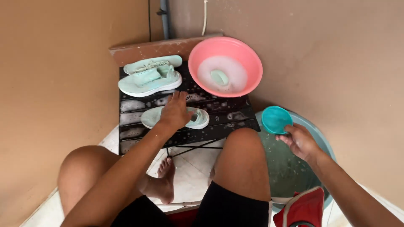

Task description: The person scrubs a pair of light green sneakers with a soapy cloth, then rinses them by pouring water from a blue cup. They repeat the process for the second shoe and finally place both shoes on a black rack.

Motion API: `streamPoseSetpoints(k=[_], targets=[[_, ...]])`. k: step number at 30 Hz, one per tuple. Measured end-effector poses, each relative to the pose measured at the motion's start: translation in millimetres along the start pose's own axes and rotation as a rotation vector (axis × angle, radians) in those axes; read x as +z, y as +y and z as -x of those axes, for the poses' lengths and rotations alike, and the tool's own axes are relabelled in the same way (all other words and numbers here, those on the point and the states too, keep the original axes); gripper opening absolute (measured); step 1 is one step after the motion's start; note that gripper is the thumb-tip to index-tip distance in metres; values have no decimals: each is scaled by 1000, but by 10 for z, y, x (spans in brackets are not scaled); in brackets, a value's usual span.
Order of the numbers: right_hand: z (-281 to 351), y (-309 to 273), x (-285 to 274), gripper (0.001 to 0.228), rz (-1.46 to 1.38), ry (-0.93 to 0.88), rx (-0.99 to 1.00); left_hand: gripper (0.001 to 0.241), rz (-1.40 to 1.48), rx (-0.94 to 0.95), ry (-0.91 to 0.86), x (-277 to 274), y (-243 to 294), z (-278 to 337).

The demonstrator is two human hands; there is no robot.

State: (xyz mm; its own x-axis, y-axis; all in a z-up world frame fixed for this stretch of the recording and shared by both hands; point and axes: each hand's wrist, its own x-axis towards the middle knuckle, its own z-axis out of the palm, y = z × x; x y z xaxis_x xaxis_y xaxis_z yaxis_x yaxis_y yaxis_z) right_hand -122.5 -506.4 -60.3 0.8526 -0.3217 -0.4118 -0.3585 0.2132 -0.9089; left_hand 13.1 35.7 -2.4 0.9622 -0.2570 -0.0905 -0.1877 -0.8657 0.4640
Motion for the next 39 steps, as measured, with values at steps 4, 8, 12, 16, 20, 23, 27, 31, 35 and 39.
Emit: streamPoseSetpoints(k=[4,8,12,16,20,23,27,31,35,39], targets=[[-330,-217,724,34,31,-81,-45,80,112,-51,7,221,-252,123],[-176,-441,1783,35,-23,-149,-11,60,181,-59,33,316,-469,51],[-544,-303,2359,40,-36,-208,51,46,171,-95,15,-164,-114,421],[-23,-558,3044,33,-61,-259,68,42,252,-84,31,85,-387,127],[295,-669,3516,36,-67,-269,48,45,322,-26,180,257,-585,77],[569,-736,3705,41,-51,-244,3,48,393,-25,242,224,-534,255],[345,-458,3752,46,4,-233,-43,32,309,-33,292,387,-525,232],[699,-600,3790,51,33,-226,-44,31,114,70,466,466,-437,237],[791,-667,3743,60,56,-221,-62,61,298,261,407,829,-581,-57],[714,-683,3676,65,108,-209,-64,45,337,187,177,413,-403,24]])
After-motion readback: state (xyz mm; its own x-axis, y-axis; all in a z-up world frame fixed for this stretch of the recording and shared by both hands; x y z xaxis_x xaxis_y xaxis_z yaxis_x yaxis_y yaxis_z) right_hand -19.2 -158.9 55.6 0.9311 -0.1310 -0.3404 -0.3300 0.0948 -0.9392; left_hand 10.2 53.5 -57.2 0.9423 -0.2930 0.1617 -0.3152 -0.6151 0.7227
